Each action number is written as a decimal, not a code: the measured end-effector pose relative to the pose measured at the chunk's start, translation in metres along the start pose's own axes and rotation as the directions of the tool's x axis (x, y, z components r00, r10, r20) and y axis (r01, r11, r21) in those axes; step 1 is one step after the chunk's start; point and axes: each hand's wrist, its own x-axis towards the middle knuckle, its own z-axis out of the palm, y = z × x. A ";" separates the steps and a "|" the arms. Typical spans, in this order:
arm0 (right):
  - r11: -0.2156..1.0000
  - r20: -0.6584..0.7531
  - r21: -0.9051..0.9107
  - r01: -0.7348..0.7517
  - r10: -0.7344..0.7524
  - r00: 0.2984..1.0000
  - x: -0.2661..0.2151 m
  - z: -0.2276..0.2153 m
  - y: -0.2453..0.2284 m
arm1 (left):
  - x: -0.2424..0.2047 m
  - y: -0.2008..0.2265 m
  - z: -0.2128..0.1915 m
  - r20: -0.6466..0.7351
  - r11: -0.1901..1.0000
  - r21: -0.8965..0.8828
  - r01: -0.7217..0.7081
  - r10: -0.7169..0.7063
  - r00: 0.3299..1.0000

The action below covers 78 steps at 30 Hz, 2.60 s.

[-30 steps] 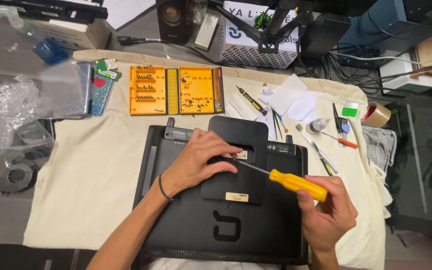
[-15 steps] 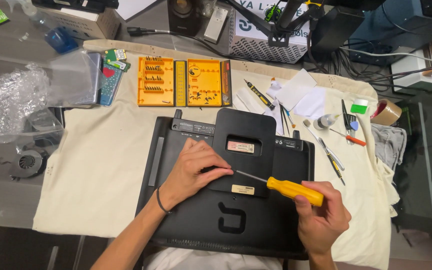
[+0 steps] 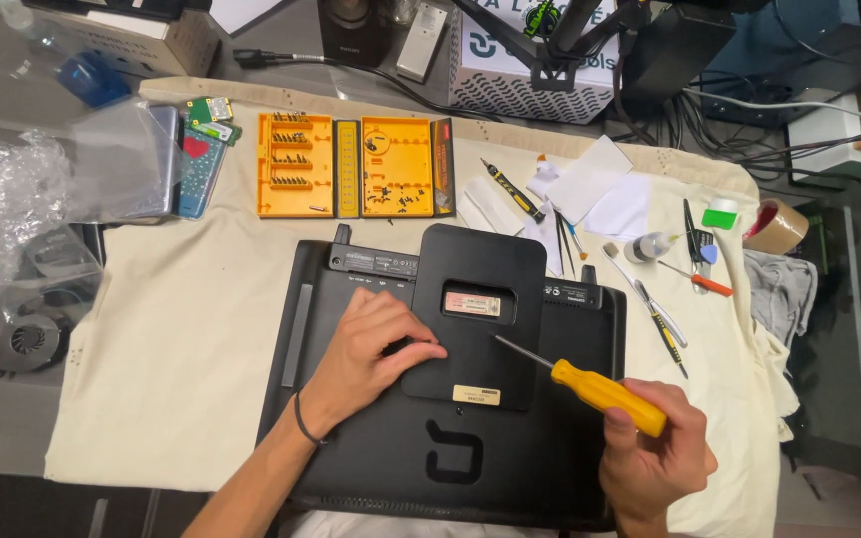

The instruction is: The person works on a black electronic device placed on a cluttered desk, using a yellow screwdriver to remove screws from the device's casing. They also handle a small black rectangular component and a yellow and black pen-like tool during the process.

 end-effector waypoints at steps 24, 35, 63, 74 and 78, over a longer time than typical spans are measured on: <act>0.994 0.117 0.012 0.109 -0.110 0.987 0.015 0.029 0.020 | 0.007 -0.009 0.002 -0.034 0.996 0.087 -0.014 0.017 0.999; 0.891 0.202 0.019 0.453 -0.448 0.871 0.049 0.060 0.004 | 0.003 -0.006 0.001 -0.094 0.992 0.122 0.017 -0.005 0.996; 0.917 0.148 -0.051 0.396 -0.385 0.911 -0.001 0.015 -0.019 | 0.061 -0.131 -0.012 0.003 0.798 0.548 0.251 -0.302 0.953; 0.943 0.090 -0.027 0.331 -0.328 0.941 -0.019 0.012 -0.009 | 0.008 -0.105 -0.044 -0.292 0.826 0.417 0.379 -0.273 0.917; 0.951 0.088 0.021 0.308 -0.309 0.947 -0.002 0.023 -0.022 | -0.005 -0.084 -0.052 -0.372 0.864 0.247 0.438 -0.332 0.867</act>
